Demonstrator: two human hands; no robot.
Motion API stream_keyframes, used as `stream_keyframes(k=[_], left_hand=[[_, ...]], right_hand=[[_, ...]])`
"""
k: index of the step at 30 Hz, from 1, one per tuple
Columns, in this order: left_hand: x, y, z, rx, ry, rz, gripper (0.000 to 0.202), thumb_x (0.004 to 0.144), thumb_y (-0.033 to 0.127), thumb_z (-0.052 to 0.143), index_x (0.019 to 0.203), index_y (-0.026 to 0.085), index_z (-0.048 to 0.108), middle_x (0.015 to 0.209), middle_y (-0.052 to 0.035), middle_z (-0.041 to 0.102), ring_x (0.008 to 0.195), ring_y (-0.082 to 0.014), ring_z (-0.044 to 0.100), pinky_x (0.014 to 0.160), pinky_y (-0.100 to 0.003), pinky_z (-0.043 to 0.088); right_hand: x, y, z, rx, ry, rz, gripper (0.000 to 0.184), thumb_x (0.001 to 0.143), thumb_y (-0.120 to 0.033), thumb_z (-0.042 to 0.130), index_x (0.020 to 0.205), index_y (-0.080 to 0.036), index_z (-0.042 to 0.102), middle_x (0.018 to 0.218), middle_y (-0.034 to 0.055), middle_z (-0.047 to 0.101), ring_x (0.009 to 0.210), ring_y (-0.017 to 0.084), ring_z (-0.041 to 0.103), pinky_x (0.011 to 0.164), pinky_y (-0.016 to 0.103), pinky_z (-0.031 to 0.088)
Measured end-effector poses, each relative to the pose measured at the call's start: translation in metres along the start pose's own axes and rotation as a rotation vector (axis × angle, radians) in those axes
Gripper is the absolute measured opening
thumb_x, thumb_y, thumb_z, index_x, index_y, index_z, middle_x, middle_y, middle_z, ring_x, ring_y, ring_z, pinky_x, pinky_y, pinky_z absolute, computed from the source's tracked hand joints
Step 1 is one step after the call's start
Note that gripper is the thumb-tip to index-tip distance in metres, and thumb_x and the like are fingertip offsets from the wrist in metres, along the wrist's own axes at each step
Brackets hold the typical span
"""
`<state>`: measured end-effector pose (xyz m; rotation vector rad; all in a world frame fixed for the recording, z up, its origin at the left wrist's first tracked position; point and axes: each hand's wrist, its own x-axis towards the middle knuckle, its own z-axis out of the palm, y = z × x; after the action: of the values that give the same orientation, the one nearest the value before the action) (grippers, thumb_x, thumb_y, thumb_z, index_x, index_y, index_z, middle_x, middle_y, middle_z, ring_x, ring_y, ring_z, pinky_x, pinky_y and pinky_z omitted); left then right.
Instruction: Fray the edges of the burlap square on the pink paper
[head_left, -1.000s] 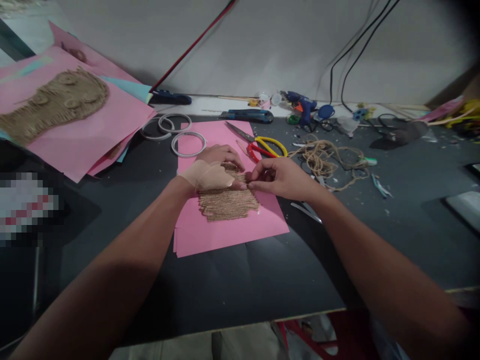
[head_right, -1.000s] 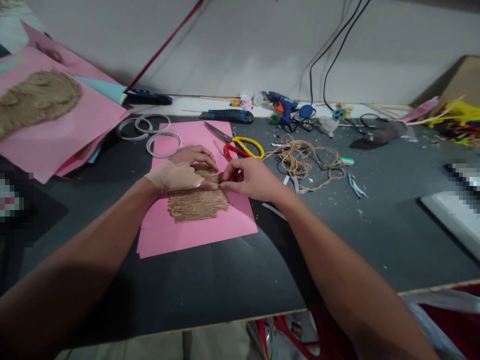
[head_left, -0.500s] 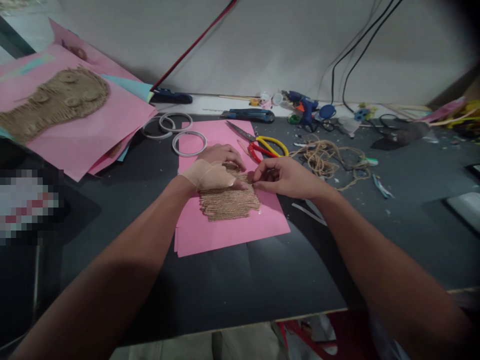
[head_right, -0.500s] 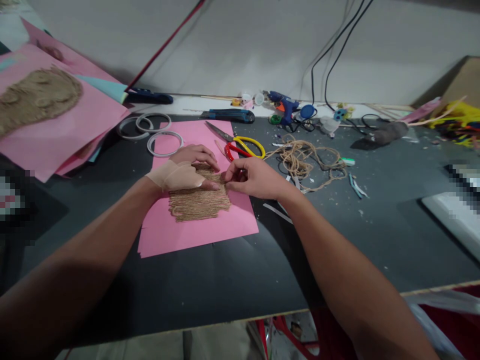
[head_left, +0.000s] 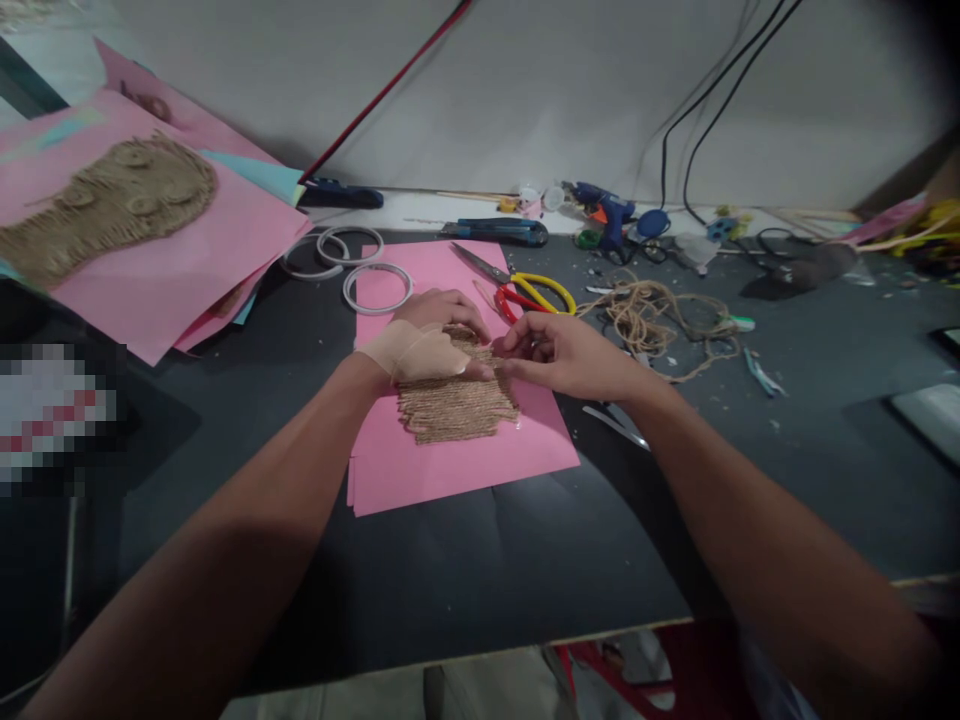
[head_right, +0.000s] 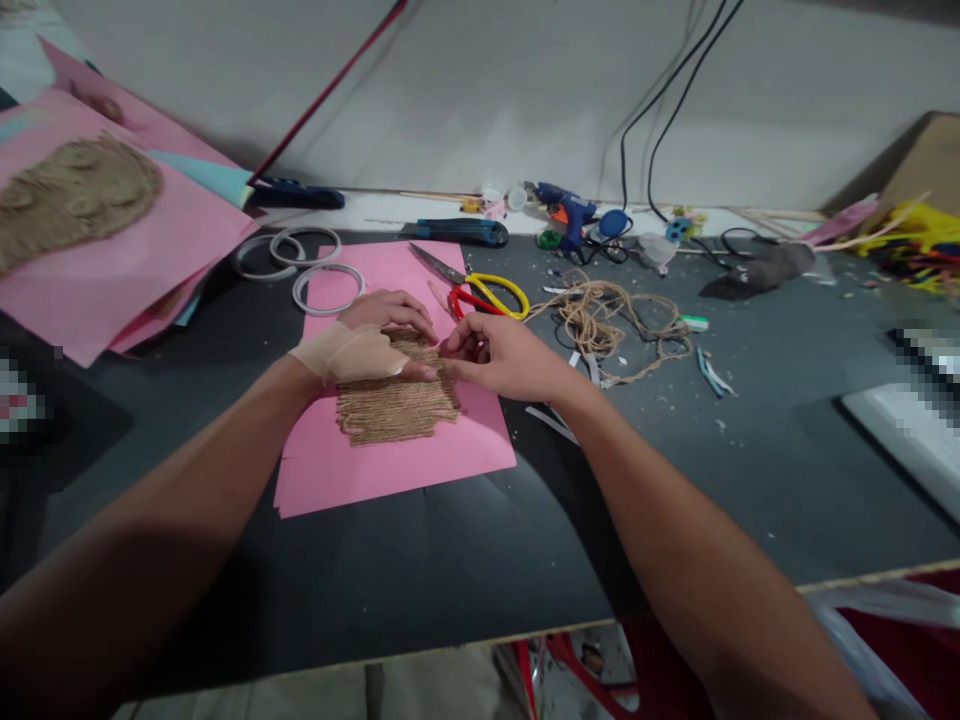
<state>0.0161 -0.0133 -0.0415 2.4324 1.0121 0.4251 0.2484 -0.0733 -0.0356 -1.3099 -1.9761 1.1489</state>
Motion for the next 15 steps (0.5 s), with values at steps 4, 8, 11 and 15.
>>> stream_keyframes(k=[4,8,11,15], left_hand=[[-0.0002,-0.0014,0.0007,0.013,0.009,0.001,0.043,0.065,0.055,0.089,0.096,0.027,0.081,0.116,-0.0048,0.074,0.115,-0.0299,0.064,0.102,-0.046,0.047],[0.0003,-0.0021,0.0016,0.016,0.019,0.024,0.041,0.066,0.057,0.088,0.094,0.027,0.081,0.114,-0.0049,0.074,0.113,-0.0295,0.065,0.104,-0.046,0.046],[0.0,-0.0002,0.0009,0.015,0.02,0.009,0.041,0.066,0.055,0.089,0.095,0.027,0.081,0.115,-0.0053,0.074,0.114,-0.0301,0.065,0.103,-0.046,0.047],[-0.0005,0.0011,-0.0002,0.015,0.018,0.003,0.042,0.064,0.053,0.091,0.096,0.027,0.081,0.116,-0.0043,0.074,0.116,-0.0303,0.064,0.105,-0.046,0.047]], right_hand=[[-0.001,-0.0054,0.0016,-0.006,-0.017,0.03,0.03,0.075,-0.035,0.083,0.093,-0.021,0.065,0.079,0.0015,0.068,0.07,0.016,0.061,0.065,0.032,0.05],[-0.0016,-0.0066,-0.0019,0.012,-0.06,0.044,0.027,0.076,-0.031,0.081,0.095,-0.02,0.065,0.08,0.0005,0.067,0.068,0.015,0.059,0.064,0.031,0.049],[-0.0022,-0.0074,-0.0036,-0.021,-0.084,0.02,0.027,0.078,-0.034,0.079,0.096,-0.02,0.066,0.081,0.0009,0.067,0.07,0.015,0.059,0.065,0.031,0.049],[-0.0024,-0.0103,0.0013,-0.081,-0.042,0.026,0.028,0.077,-0.037,0.081,0.094,-0.02,0.067,0.084,0.0031,0.071,0.074,0.017,0.063,0.067,0.032,0.05]])
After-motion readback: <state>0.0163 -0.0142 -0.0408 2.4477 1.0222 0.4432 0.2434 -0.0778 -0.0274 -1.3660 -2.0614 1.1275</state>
